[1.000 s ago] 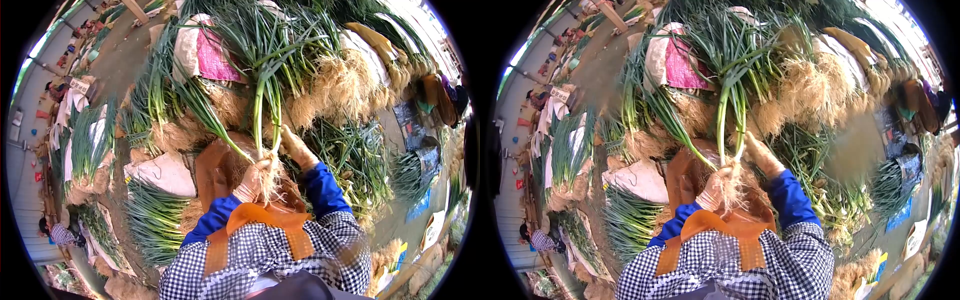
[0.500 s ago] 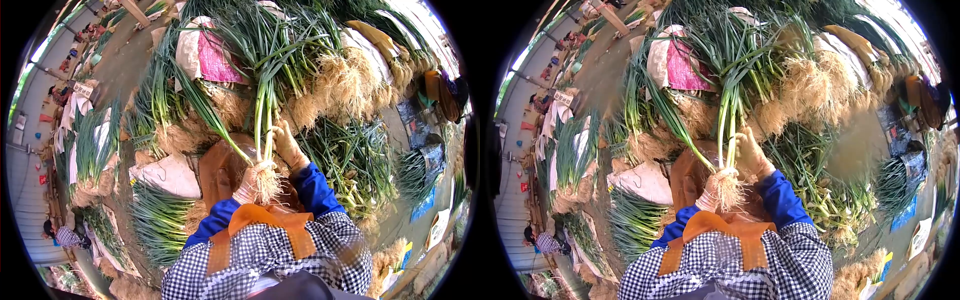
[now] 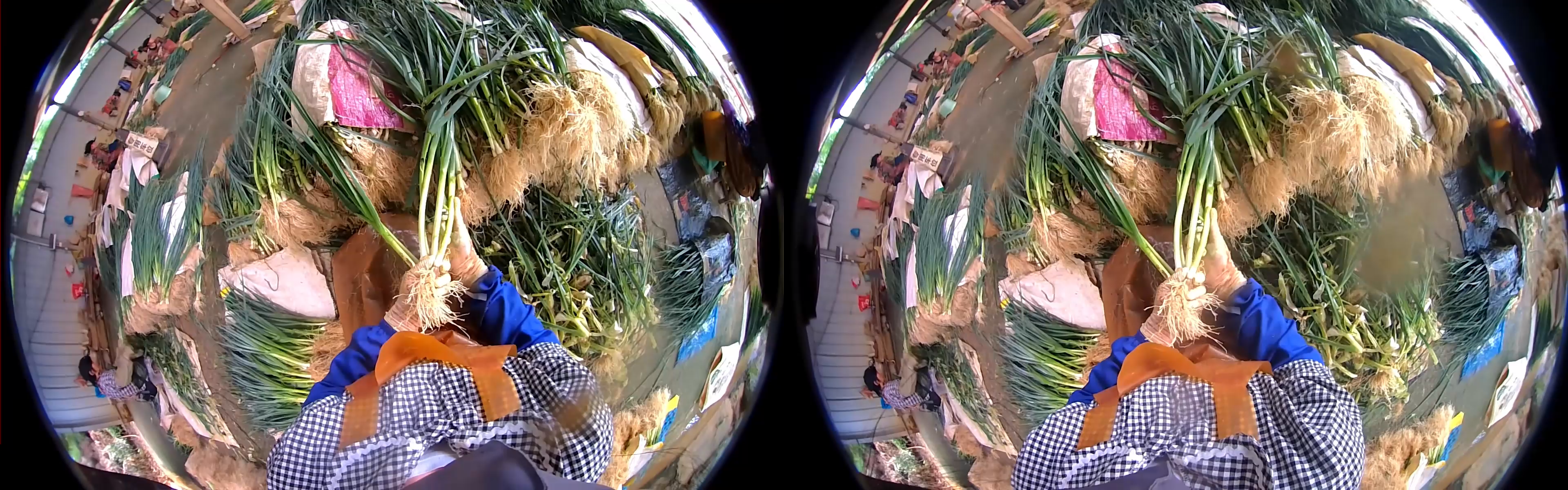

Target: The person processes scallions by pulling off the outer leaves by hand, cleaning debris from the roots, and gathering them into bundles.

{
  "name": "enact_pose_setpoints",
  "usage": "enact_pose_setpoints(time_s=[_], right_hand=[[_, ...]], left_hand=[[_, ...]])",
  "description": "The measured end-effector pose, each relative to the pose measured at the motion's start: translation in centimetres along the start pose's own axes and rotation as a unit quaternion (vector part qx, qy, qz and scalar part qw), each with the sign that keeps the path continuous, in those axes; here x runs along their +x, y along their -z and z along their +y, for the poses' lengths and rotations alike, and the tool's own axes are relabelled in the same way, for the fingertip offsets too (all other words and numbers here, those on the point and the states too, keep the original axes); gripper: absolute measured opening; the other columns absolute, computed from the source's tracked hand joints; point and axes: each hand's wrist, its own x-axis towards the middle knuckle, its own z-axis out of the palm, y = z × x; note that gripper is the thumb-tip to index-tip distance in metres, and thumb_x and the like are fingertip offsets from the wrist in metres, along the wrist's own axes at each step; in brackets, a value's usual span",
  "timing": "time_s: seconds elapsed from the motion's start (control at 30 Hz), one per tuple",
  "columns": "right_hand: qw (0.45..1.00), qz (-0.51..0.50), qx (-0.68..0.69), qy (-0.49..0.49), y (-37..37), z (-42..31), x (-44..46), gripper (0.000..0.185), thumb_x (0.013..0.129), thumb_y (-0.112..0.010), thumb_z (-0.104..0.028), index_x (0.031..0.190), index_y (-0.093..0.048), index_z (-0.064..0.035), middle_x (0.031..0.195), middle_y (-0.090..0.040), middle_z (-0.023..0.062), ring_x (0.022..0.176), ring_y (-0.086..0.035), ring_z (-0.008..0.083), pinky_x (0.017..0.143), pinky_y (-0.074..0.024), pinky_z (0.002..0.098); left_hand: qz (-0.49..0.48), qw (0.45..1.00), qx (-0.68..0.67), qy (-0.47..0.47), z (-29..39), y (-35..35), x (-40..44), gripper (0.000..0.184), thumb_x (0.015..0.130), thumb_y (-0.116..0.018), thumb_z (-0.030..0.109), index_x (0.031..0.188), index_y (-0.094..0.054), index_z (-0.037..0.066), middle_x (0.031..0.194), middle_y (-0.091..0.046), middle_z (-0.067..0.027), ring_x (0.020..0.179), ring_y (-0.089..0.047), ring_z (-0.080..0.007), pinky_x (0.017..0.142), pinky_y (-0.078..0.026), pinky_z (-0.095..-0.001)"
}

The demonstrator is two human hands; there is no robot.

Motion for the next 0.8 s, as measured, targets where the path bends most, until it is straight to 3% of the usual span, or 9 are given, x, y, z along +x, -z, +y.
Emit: enact_pose_setpoints(time_s=[0.03,0.23,0.3,0.43,0.47,0.53,0.57,0.73,0.8], right_hand=[[0.988,-0.067,0.097,-0.101,0.2,-0.6,0.4,0.050,0.086,-0.047,-0.057,0.098,-0.062,-0.0107,0.079,-0.061,0.0080,0.069,-0.058,0.0214,0.063,-0.0508,0.0359],[0.965,-0.143,0.167,-0.141,2.0,0.0,2.9,0.054,0.084,-0.047,-0.060,0.097,-0.062,-0.0101,0.085,-0.062,0.0108,0.073,-0.058,0.0237,0.064,-0.0508,0.0352],[0.987,-0.106,0.065,-0.099,-0.4,-1.5,1.0,0.047,0.089,-0.048,-0.049,0.107,-0.058,-0.0073,0.094,-0.062,0.0128,0.083,-0.059,0.0248,0.071,-0.0517,0.0363],[0.978,-0.062,0.115,-0.165,-2.8,-3.2,-0.9,0.034,0.094,-0.046,-0.026,0.119,-0.049,-0.0032,0.102,-0.061,0.0119,0.096,-0.057,0.0234,0.079,-0.0510,0.0372],[0.948,-0.150,-0.264,0.090,-2.6,-2.9,-2.4,0.042,0.089,-0.050,-0.037,0.112,-0.055,-0.0025,0.102,-0.061,0.0113,0.094,-0.058,0.0245,0.079,-0.0500,0.0396],[0.832,-0.173,-0.526,-0.031,-0.6,-2.7,-1.2,0.031,0.087,-0.057,-0.022,0.112,-0.058,-0.0044,0.103,-0.061,0.0145,0.087,-0.060,0.0263,0.078,-0.0494,0.0331],[0.660,-0.187,-0.720,-0.107,0.7,-2.4,-0.8,0.034,0.087,-0.056,-0.026,0.115,-0.058,-0.0057,0.104,-0.061,0.0149,0.088,-0.061,0.0251,0.077,-0.0494,0.0324],[0.222,-0.083,-0.946,-0.220,16.5,-8.1,-1.5,0.049,0.081,-0.055,-0.047,0.117,-0.060,-0.0144,0.103,-0.065,0.0091,0.092,-0.063,0.0235,0.079,-0.0489,0.0364],[0.175,-0.112,-0.930,-0.304,11.1,-10.7,-3.4,0.053,0.075,-0.059,-0.050,0.113,-0.061,-0.0140,0.103,-0.065,0.0097,0.093,-0.063,0.0251,0.078,-0.0501,0.0379]], left_hand=[[-0.002,1.000,-0.003,0.002,0.0,0.1,0.0,0.018,0.086,-0.056,0.012,0.099,-0.055,0.000,0.079,-0.058,-0.0083,0.061,-0.055,-0.0152,0.051,-0.047,-0.0229],[-0.006,1.000,-0.002,-0.018,-0.3,0.5,0.1,0.019,0.086,-0.056,0.012,0.100,-0.056,-0.001,0.079,-0.058,-0.0097,0.060,-0.056,-0.0162,0.050,-0.047,-0.0236],[0.032,0.997,0.046,-0.051,-0.1,0.4,-0.1,0.018,0.086,-0.055,0.012,0.099,-0.057,0.000,0.079,-0.058,-0.0098,0.060,-0.056,-0.0162,0.049,-0.047,-0.0231],[0.098,0.984,0.129,-0.070,1.0,-0.5,-0.5,0.016,0.086,-0.056,0.011,0.096,-0.058,-0.001,0.075,-0.059,-0.0088,0.055,-0.055,-0.0144,0.045,-0.047,-0.0242],[0.122,0.979,0.135,-0.091,0.8,-0.8,-0.4,0.016,0.086,-0.055,0.012,0.094,-0.058,-0.001,0.071,-0.058,-0.0074,0.053,-0.055,-0.0139,0.044,-0.046,-0.0247],[0.131,0.978,0.133,-0.091,1.2,-0.9,-0.6,0.016,0.086,-0.055,0.012,0.094,-0.058,-0.002,0.072,-0.059,-0.0072,0.053,-0.055,-0.0139,0.044,-0.047,-0.0247],[0.139,0.978,0.129,-0.085,1.4,-1.3,-0.9,0.016,0.086,-0.055,0.012,0.093,-0.058,-0.002,0.072,-0.059,-0.0071,0.054,-0.056,-0.0140,0.044,-0.047,-0.0246],[0.145,0.982,0.108,-0.048,1.9,-2.7,-1.5,0.024,0.086,-0.056,0.014,0.102,-0.056,-0.003,0.067,-0.055,-0.0037,0.055,-0.054,-0.0135,0.047,-0.047,-0.0238],[0.072,0.996,0.049,0.017,2.3,-5.0,-2.3,0.034,0.083,-0.057,0.012,0.113,-0.051,-0.003,0.073,-0.052,-0.0032,0.057,-0.051,-0.0124,0.049,-0.046,-0.0215]])
